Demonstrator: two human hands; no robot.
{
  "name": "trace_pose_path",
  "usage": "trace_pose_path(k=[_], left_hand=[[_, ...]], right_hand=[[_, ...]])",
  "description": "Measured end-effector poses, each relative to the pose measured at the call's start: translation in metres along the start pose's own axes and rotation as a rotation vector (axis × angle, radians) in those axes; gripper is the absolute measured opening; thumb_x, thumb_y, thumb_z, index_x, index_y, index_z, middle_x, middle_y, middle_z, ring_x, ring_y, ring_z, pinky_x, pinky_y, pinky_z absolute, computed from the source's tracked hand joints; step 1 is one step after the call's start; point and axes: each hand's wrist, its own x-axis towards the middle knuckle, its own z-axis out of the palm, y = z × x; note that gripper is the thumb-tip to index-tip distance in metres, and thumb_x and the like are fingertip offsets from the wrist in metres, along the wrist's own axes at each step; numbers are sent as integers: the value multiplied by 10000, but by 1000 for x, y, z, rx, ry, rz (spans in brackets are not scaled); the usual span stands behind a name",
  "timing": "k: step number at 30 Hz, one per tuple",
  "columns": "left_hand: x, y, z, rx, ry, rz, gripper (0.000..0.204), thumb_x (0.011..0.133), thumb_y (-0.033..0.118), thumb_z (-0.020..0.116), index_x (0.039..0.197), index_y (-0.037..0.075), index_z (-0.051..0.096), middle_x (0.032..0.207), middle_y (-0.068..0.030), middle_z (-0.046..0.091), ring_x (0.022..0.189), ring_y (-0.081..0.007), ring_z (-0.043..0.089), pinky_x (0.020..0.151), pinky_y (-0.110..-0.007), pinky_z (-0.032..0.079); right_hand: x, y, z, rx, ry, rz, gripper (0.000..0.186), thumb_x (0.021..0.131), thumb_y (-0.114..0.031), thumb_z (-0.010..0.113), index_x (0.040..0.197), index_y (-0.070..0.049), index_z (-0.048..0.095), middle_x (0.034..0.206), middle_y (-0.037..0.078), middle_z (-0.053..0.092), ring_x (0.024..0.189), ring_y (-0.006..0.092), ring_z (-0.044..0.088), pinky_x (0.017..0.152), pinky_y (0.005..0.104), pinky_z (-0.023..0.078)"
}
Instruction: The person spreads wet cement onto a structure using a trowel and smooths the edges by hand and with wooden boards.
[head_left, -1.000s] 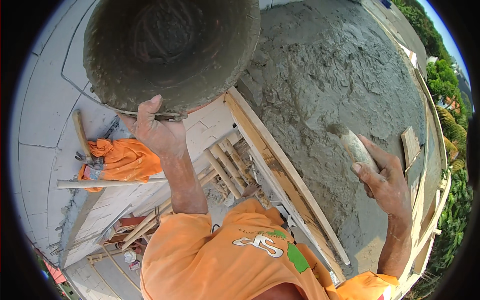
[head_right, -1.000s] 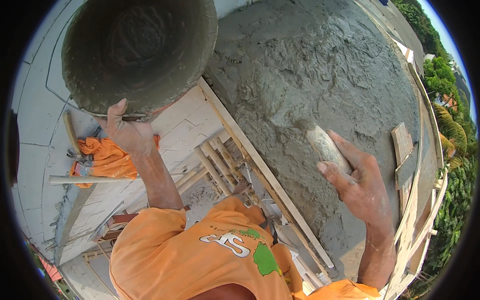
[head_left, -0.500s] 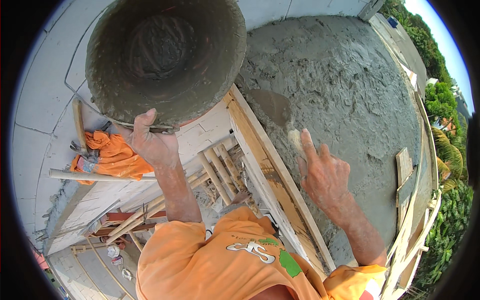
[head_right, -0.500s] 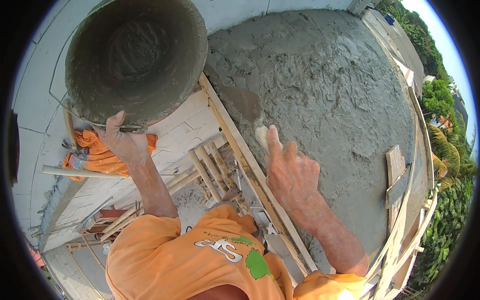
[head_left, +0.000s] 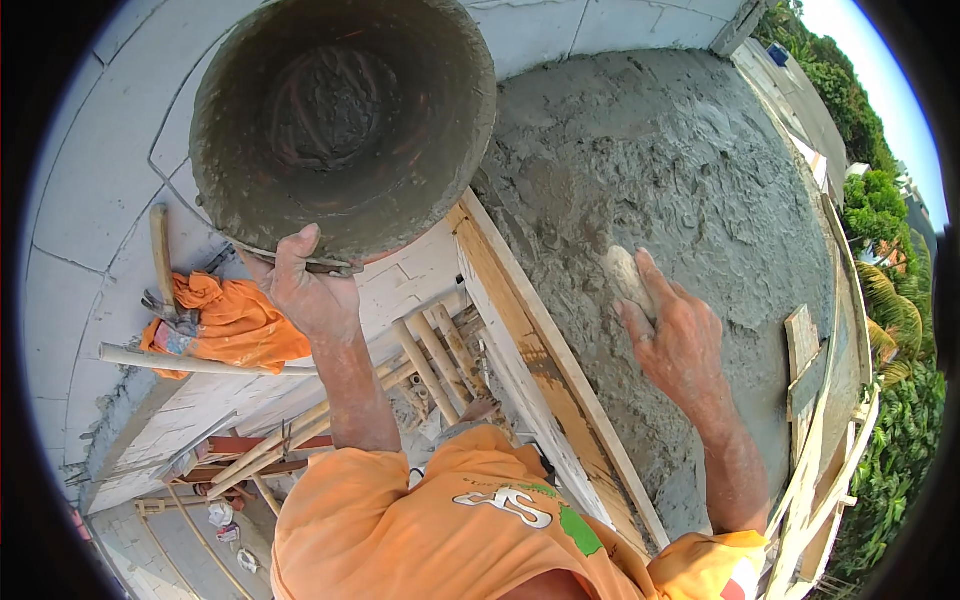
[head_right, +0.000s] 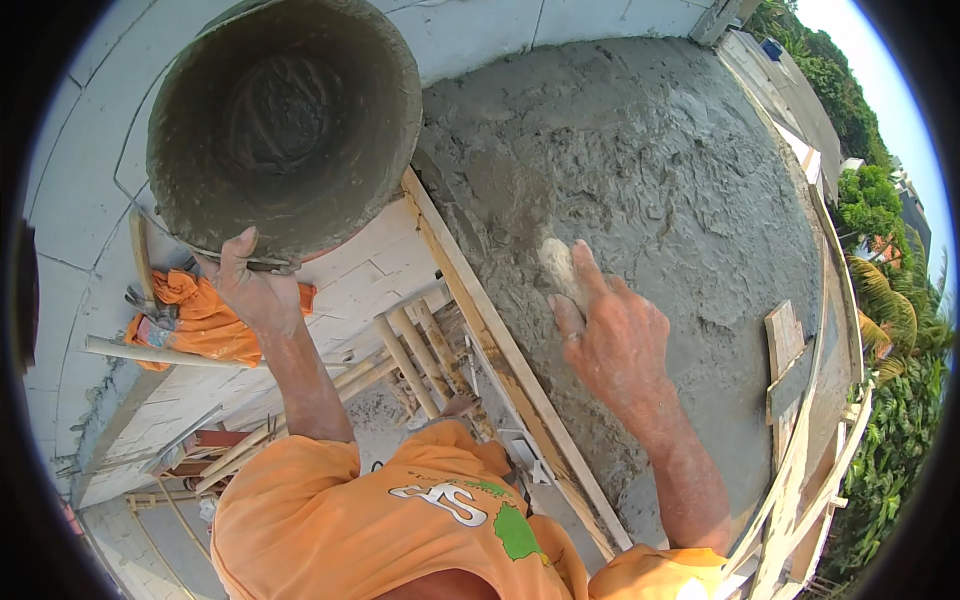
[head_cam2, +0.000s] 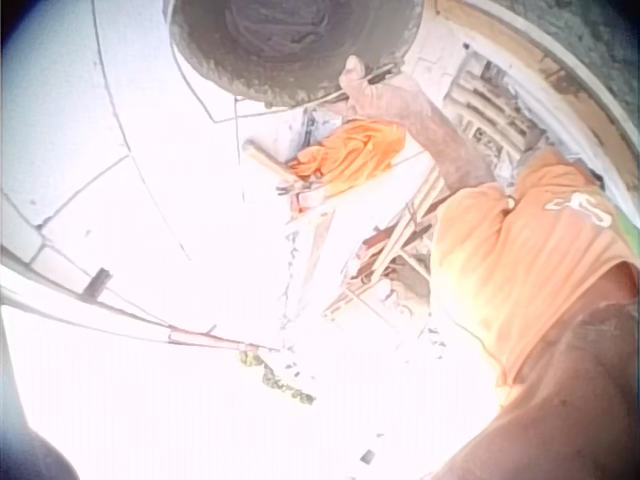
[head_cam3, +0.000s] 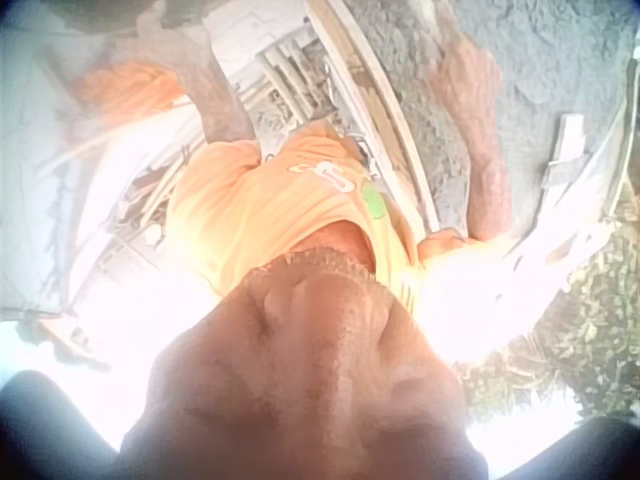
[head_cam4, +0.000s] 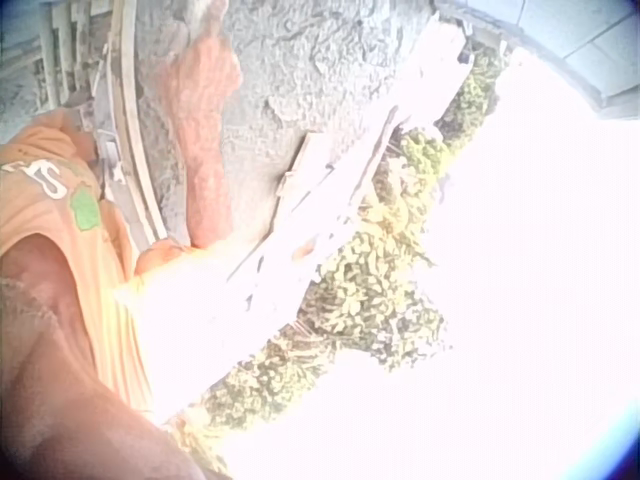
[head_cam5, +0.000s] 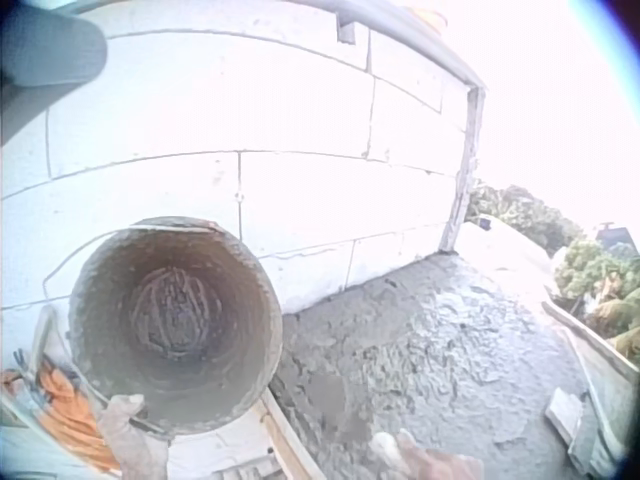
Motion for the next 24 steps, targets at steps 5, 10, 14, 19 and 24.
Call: trace_pose_path(k=[5,10,14,19,24], left_hand=[[5,7,-2,-1,-60,52,695,734,-87,552,1393,94,426,1261,-90,542,1113,-234,573,980,-386,497],[-14,6,15,7,-58,32,643,696,-49,603,1322,32,477,1188,-93,578,1049,-202,573,947,-343,464],[-38,6,23,35,-80,-35,593,697,-37,622,1278,3,512,1146,-85,606,1013,-183,582,938,-322,454],[-60,5,39,32,-140,-81,566,701,-34,613,1260,-14,526,1112,-77,623,964,-153,596,906,-287,467],[-60,-6,38,73,-138,-63,576,692,-54,591,1263,-13,524,1083,-73,627,933,-145,605,876,-285,482]], right_hand=[[4,-10,-38,226,241,-36,535,870,-132,689,1362,-2,520,1053,231,683,867,318,708,756,399,553],[8,-33,-67,223,449,-289,591,828,-95,729,1378,-41,522,1101,170,679,876,262,710,747,353,559],[31,-59,-59,-223,356,-271,636,820,-83,718,1412,-199,516,793,49,597,667,182,612,557,348,503],[76,-74,-27,-756,620,-464,629,813,-44,675,1414,-129,508,735,39,511,620,147,547,517,291,460],[50,-89,-17,-1001,366,-569,540,799,-79,677,1329,-44,579,690,61,510,590,127,522,468,271,395]])
